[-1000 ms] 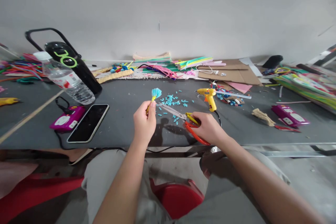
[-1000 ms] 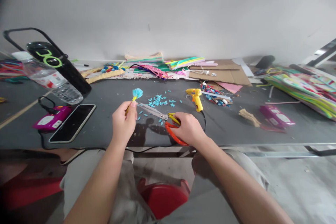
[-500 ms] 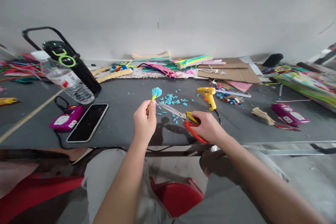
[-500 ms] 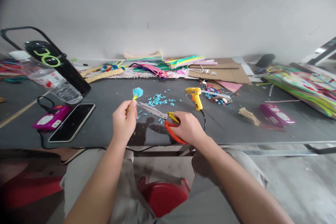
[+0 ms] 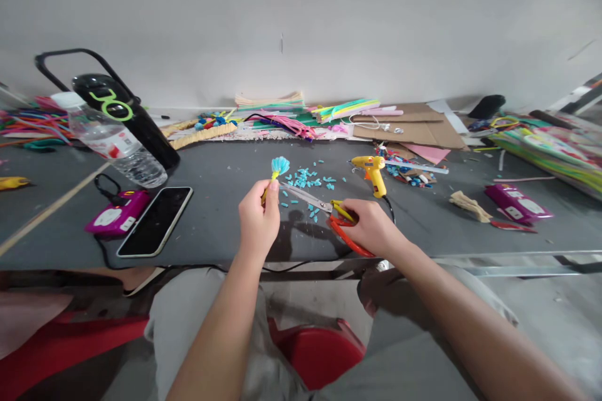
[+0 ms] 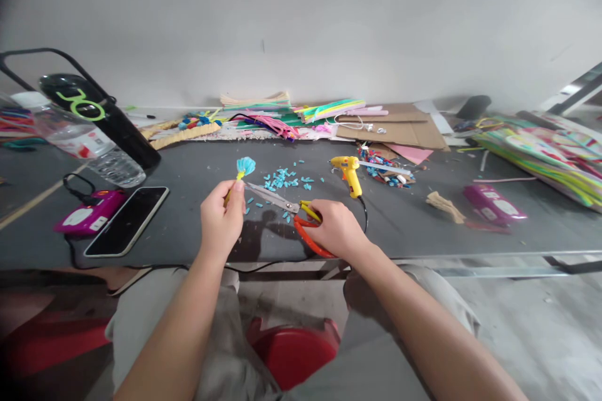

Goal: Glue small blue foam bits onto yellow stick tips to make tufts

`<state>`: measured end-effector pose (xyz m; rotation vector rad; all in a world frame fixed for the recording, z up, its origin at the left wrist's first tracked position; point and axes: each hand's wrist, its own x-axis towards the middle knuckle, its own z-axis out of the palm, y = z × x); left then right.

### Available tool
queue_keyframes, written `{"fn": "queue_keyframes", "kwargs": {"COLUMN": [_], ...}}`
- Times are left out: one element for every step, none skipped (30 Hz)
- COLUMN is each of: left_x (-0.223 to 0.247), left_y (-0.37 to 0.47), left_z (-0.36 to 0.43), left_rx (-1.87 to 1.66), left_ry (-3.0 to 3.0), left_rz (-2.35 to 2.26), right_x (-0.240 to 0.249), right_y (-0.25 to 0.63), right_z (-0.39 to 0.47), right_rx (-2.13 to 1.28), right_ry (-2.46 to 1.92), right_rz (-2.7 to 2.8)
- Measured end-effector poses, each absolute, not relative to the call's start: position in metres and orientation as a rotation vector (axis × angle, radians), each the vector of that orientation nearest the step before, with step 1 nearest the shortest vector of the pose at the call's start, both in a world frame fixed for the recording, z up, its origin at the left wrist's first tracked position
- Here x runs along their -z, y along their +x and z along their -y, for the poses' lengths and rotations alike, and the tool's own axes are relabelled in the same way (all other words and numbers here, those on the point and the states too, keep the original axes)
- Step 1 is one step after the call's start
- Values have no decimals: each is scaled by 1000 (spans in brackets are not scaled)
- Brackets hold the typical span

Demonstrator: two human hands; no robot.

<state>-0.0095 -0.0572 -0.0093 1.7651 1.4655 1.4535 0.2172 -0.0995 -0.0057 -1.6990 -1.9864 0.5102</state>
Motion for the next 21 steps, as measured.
{"fn": "queue_keyframes", "kwargs": {"left_x": [9, 9, 9, 9, 9, 9, 9, 10, 10, 10, 10, 9, 9, 9, 9, 8, 8, 9, 9, 9, 9], "left_y": [-9, -10, -10, -10, -10, -10, -11, -11, -11, -12, -12, -12, -12, -13, -13, -13, -13, -13, -13, -13, -13], "left_z": [57, 57, 57, 57, 57, 57, 57, 57, 57, 57, 57, 57, 57, 57, 57, 58, 58, 58, 57, 57, 57], "left_rx": [-1457, -1459, -1462, -1465, -1467, -1470, -1475, -1477, -1481, -1482, -1484, -1483, -1482, -1481, -1482, -1484, -1487, -1491, -1492, -1494, -1494], "left_ry": [1765, 1765, 1765, 1765, 1765, 1764, 1759, 1754, 1748, 1741, 1734, 1729, 1727, 1725, 1724, 1723, 1722, 1720, 1719, 1718, 1718], "left_rz": [-1467, -1468, -1468, -1468, -1467, -1466, -1467, -1469, -1472, -1476, -1480, -1484, -1487, -1491, -1492, -1489, -1485, -1478, -1471, -1466, -1462], "right_x": [6, 6, 7, 7, 7, 7, 7, 7, 7, 6, 6, 6, 7, 7, 8, 9, 10, 10, 11, 11, 11], "right_y": [217, 217, 217, 217, 217, 217, 216, 216, 216, 216, 216, 216, 217, 217, 218, 219, 220, 220, 220, 220, 220], "right_z": [99, 99, 99, 99, 99, 99, 99, 100, 100, 100, 101, 101, 101, 101, 101, 101, 101, 100, 100, 100, 101], "right_rx": [-512, -512, -514, -515, -516, -522, -533, -549, -564, -574, -578, -574, -564, -552, -542, -536, -533, -534, -538, -543, -547], "right_ry": [-1702, -1704, -1705, -1706, -1707, -1705, -1700, -1691, -1678, -1664, -1655, -1651, -1653, -1658, -1664, -1669, -1672, -1673, -1673, -1672, -1672], "right_rz": [1986, 1985, 1985, 1983, 1975, 1963, 1948, 1933, 1920, 1910, 1905, 1905, 1908, 1914, 1922, 1931, 1939, 1944, 1947, 1947, 1948]}}
